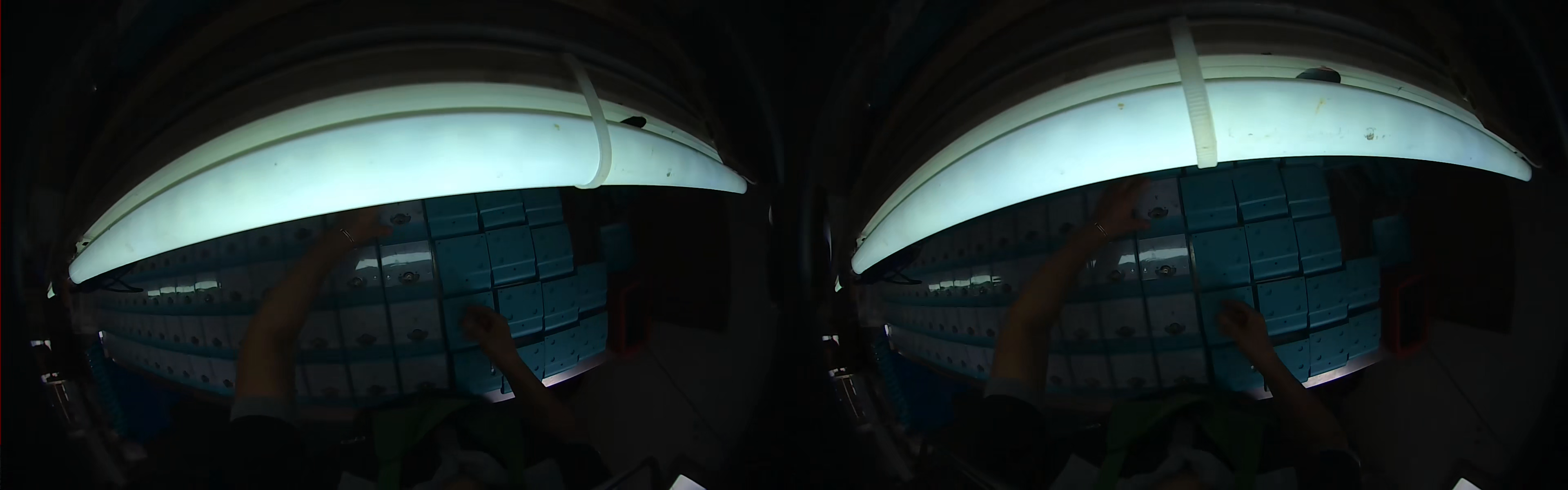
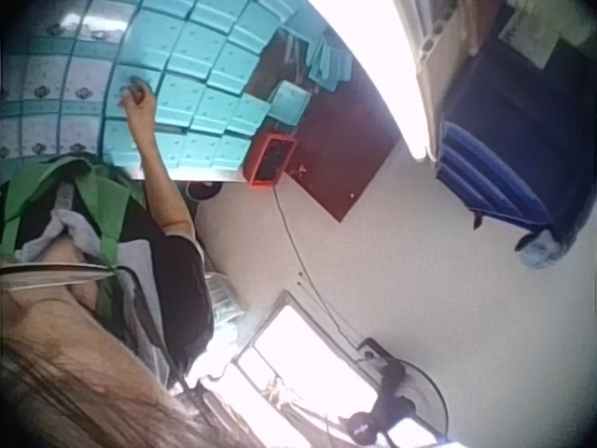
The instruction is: The person repeatedly picks up teal plastic covers and places them over small analog meters arranged in rows on a workbench. They use a red-handled screwdriver to tighten screws on each meter, then set the screwdriver down and continue the cycle with the next unit.
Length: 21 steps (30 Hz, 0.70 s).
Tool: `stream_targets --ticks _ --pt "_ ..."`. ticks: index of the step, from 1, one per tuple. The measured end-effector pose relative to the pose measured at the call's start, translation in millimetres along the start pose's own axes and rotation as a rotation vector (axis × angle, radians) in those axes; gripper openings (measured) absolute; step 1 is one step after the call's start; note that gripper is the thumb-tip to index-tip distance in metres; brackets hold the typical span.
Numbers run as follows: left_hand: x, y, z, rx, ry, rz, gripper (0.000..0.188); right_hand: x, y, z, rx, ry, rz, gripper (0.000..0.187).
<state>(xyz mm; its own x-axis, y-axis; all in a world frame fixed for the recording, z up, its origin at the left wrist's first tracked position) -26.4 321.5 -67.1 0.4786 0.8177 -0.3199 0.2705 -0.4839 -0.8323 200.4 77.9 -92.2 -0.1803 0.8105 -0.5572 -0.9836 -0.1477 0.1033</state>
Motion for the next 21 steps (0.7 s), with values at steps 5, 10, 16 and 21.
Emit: stream_targets --ticks 5,10,16,21 --pt "-29 -43 -52 0.038 0.207 -0.290 0.084 9 17 39 -0.139 -0.140 0.003 0.046" --pt "-104 -46 -101 -0.462 0.412 -0.314 0.087 11 40 45 0.458 0.050 0.147 0.068" --pt "-150 23 -125 -0.517 0.412 -0.249 0.092 -17 76 16 0.777 0.334 0.353 0.072" --pt "-195 7 -139 -0.551 0.349 -0.197 0.097 -44 -6 56 -0.680 -0.085 -0.069 0.093"
Point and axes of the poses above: each hand's wrist, its own x-axis towards the middle knuckle, its own y-axis out of the palm, z = x × y, the point moved 10 cm from there along x, towards the middle knuckle, and after that the axes turned 5 degrees about z, right-handed, at the moved point
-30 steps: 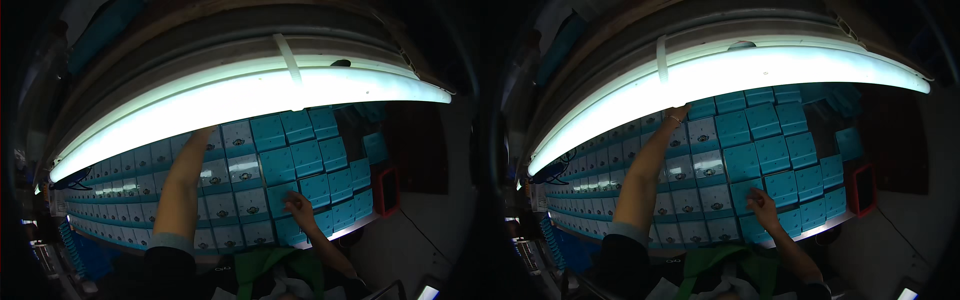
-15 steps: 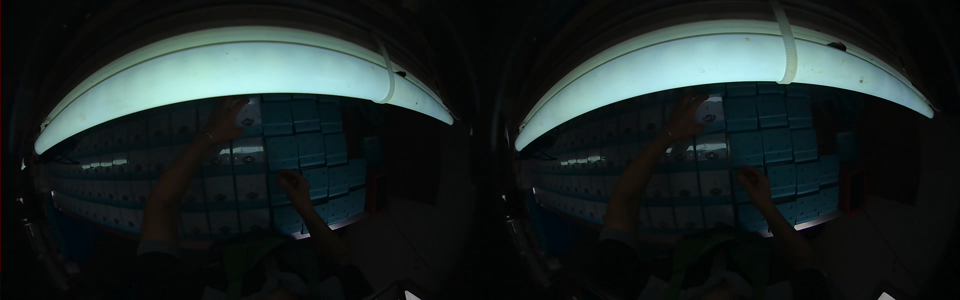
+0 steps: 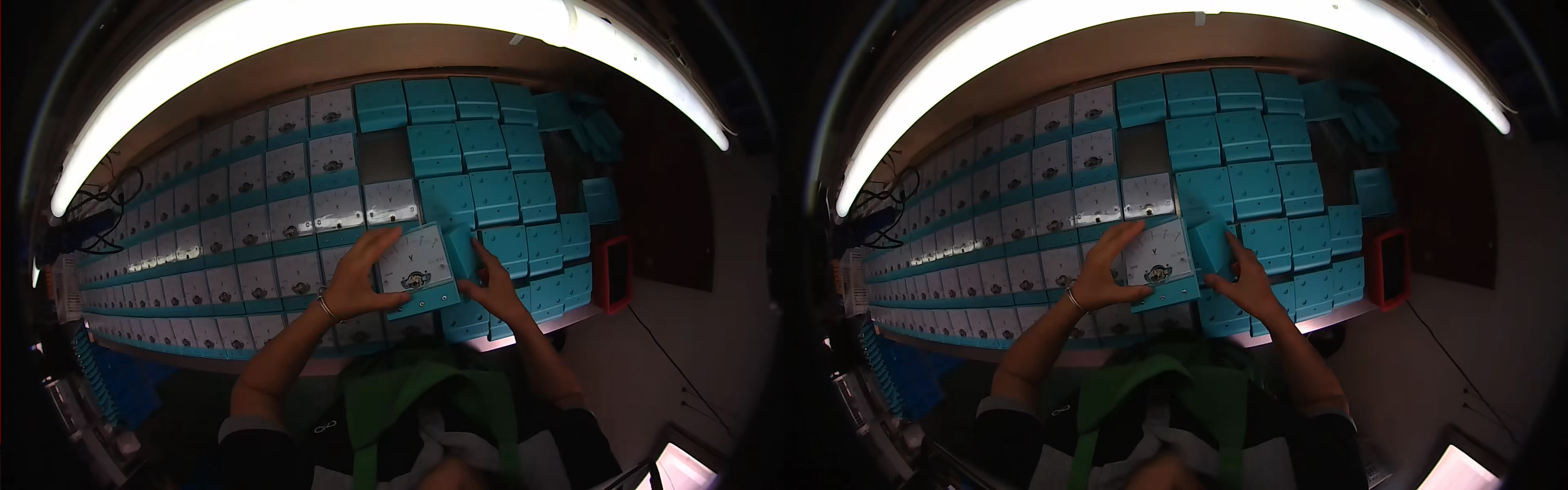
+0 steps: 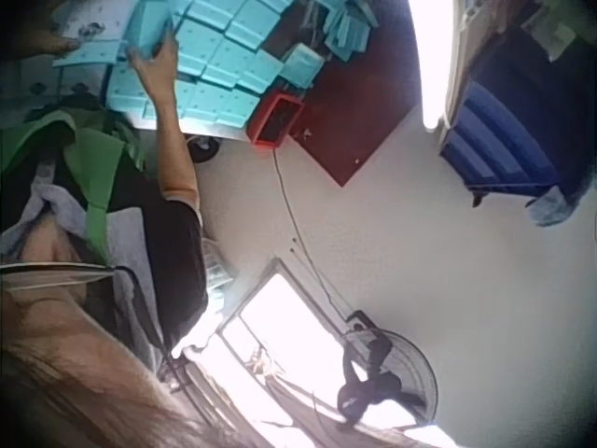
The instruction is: The person repeatedly picks up teal plastic covers and places them over small analog meters arranged in rows on a workbench. They use a red-handled screwdriver to tighten screws on each meter, then set the screwdriver down and continue the cycle with the next unit.
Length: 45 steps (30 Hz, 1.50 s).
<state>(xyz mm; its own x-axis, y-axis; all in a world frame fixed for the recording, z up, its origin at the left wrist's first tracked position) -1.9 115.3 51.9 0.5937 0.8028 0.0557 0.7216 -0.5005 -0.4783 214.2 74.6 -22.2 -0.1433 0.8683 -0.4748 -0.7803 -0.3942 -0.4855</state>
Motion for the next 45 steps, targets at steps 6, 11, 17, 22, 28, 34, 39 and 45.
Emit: stream_targets --ticks 6,11,17,22,28,34,39,45 --pt "-24 16 -48 0.024 0.051 0.009 0.099 -34 -16 17 -0.426 -0.260 -0.293 0.102" --pt "-49 29 -79 -0.016 0.048 0.014 0.099 -70 58 22 0.469 -0.157 0.296 0.037" --pt "-60 31 -96 -0.006 0.111 -0.022 0.097 -96 76 31 0.764 -0.075 0.518 0.020" --pt "-64 33 -100 -0.009 0.125 -0.018 0.098 -98 77 30 0.762 -0.035 0.541 0.020" --pt "-66 34 -102 -0.009 0.129 -0.019 0.098 -101 80 29 0.847 -0.012 0.527 0.022" --pt "-66 33 -101 -0.004 0.120 -0.014 0.098 -101 75 35 0.800 -0.090 0.494 0.022" --pt "-64 33 -101 -0.007 0.128 -0.014 0.098 -100 79 29 0.836 -0.037 0.496 0.021" --pt "-63 33 -98 -0.017 0.120 -0.012 0.098 -97 81 26 0.812 -0.022 0.507 0.019"
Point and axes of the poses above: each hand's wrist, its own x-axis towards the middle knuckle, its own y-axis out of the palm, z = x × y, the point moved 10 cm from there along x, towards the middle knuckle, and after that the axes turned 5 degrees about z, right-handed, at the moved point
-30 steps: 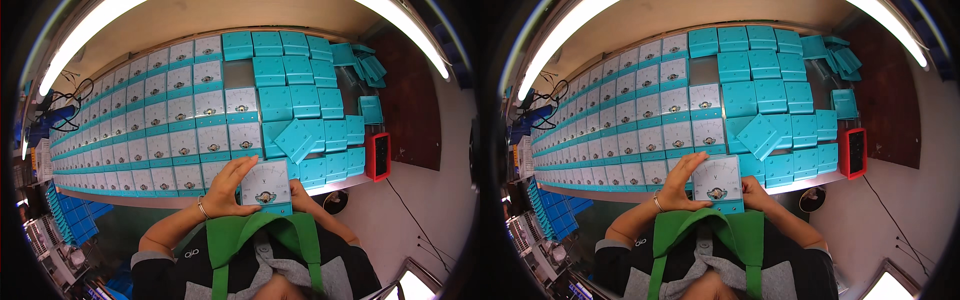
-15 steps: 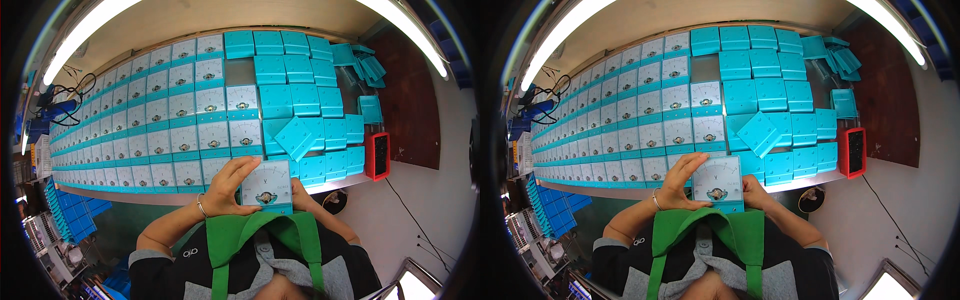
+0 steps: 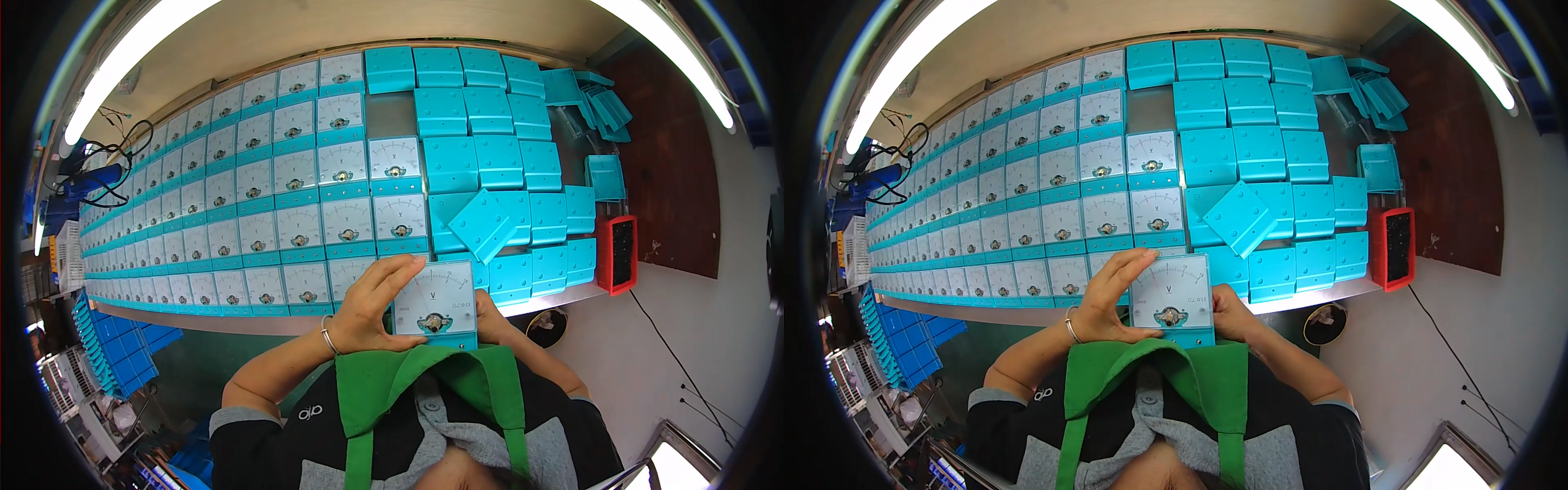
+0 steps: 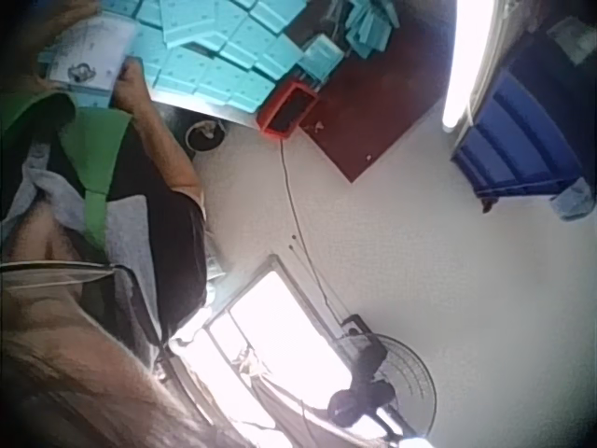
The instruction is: The person repeatedly picks up teal plastic covers and places them over small analog meters arranged in rows on a workbench. They use a red-handled screwdriver to tighten screws on each meter, then set the screwdriver down and continue the cycle with the next unit.
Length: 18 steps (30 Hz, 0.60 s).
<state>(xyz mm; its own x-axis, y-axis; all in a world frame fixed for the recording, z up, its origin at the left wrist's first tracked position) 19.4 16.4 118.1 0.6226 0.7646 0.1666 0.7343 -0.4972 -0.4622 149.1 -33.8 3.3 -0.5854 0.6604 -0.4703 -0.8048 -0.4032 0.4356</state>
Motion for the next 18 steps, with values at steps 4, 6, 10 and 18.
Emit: stream_targets --ticks 4,6,10,18 --pt "0 1 2 0.000 -0.006 0.008 0.098 3 -2 -3 -0.012 0.006 0.010 0.020" --pt "1 1 3 0.002 -0.006 0.009 0.098 4 0 -1 0.008 0.000 0.011 0.020" --pt "1 0 4 -0.003 -0.007 0.005 0.098 4 1 -1 0.056 0.007 0.027 0.021" --pt "-11 3 49 -0.464 -0.220 -0.129 0.104 14 -25 25 -0.020 0.006 -0.055 0.023"
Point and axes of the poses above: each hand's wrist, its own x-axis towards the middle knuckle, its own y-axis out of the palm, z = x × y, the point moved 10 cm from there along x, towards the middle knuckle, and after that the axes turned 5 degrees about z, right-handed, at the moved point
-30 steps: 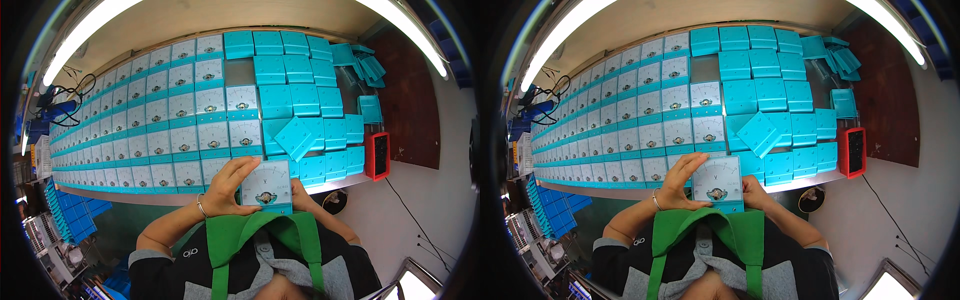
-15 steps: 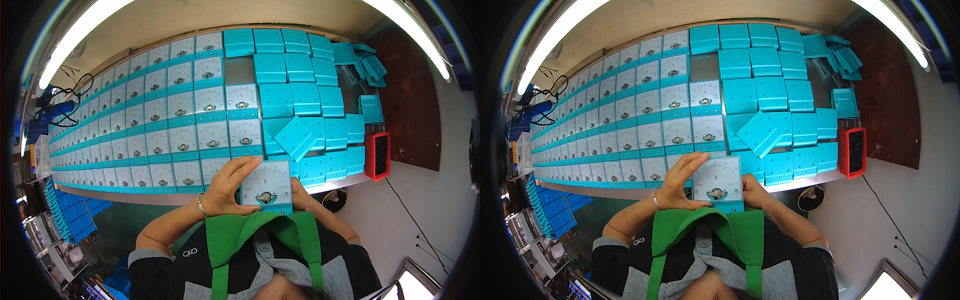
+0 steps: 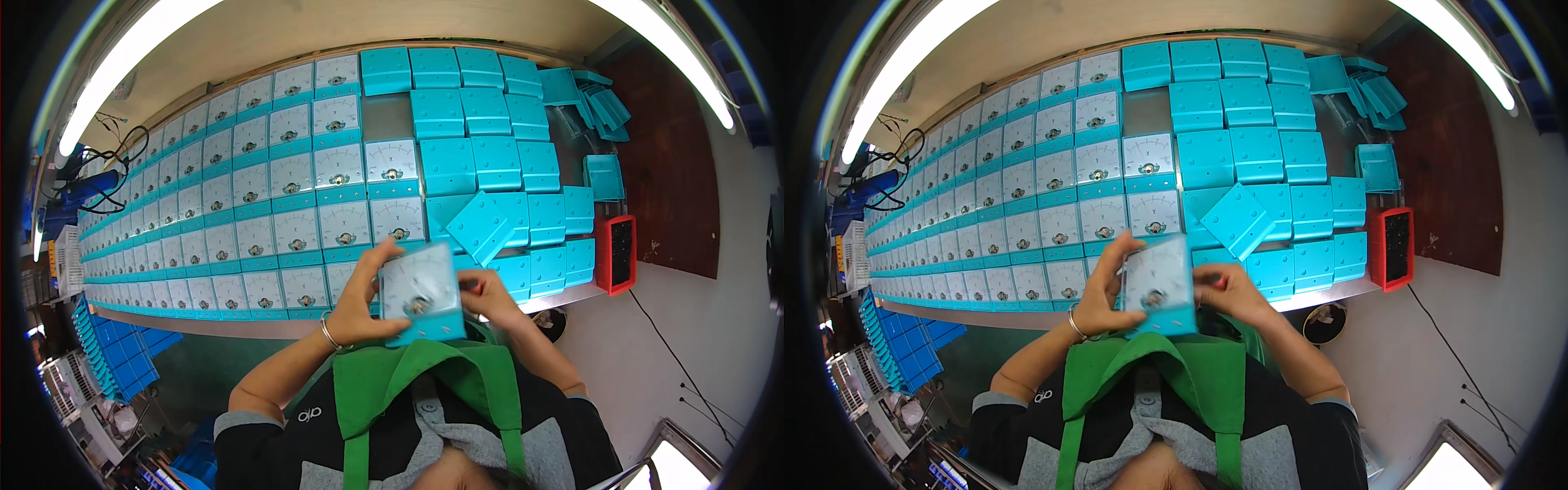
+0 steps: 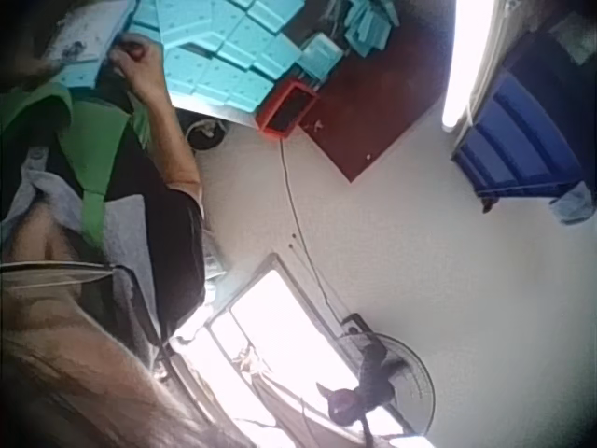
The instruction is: The person repeatedly picks up teal plastic covers and places them over small analog meters arranged in rows on a workbench. They use a red-handled screwdriver to tighten screws on each meter, then set the screwdriver down and continue the cycle with the next unit.
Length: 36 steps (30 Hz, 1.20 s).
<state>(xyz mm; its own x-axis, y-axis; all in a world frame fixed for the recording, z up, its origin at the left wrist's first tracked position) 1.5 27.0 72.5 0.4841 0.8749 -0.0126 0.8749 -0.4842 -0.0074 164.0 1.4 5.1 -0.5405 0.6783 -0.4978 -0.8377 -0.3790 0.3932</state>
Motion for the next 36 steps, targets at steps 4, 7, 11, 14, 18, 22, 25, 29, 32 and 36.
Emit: stream_targets --ticks 4,7,11,14,18,22,25,29,32,36 --pt "-30 27 76 -0.802 -0.390 0.073 0.112 4 -70 42 -1.111 -0.200 -0.550 0.056" --pt "-41 44 72 -0.739 -0.419 0.375 0.109 9 -86 31 -1.471 -0.068 -0.638 0.093" --pt "-13 29 32 -1.211 -0.404 0.236 0.104 12 -84 29 -1.217 -0.121 -0.595 0.093" --pt "11 2 41 -0.877 -0.331 -0.072 0.104 16 -66 14 -0.532 -0.233 -0.350 0.093" --pt "31 -2 49 -0.639 -0.279 -0.151 0.109 11 -1 10 0.037 -0.074 -0.082 0.095" --pt "34 1 49 -0.581 -0.310 -0.120 0.107 15 10 6 0.074 -0.126 -0.036 0.094" --pt "35 3 49 -0.584 -0.338 -0.098 0.107 16 13 6 0.091 -0.143 -0.014 0.095" --pt "36 2 46 -0.496 -0.286 -0.085 0.106 19 23 8 0.150 -0.180 0.026 0.098" --pt "40 7 36 -0.345 -0.212 -0.062 0.109 32 30 7 0.094 -0.284 0.053 0.101" --pt "39 -6 64 -0.140 -0.125 -0.054 0.119 40 30 32 -0.547 -0.481 -0.112 0.104"
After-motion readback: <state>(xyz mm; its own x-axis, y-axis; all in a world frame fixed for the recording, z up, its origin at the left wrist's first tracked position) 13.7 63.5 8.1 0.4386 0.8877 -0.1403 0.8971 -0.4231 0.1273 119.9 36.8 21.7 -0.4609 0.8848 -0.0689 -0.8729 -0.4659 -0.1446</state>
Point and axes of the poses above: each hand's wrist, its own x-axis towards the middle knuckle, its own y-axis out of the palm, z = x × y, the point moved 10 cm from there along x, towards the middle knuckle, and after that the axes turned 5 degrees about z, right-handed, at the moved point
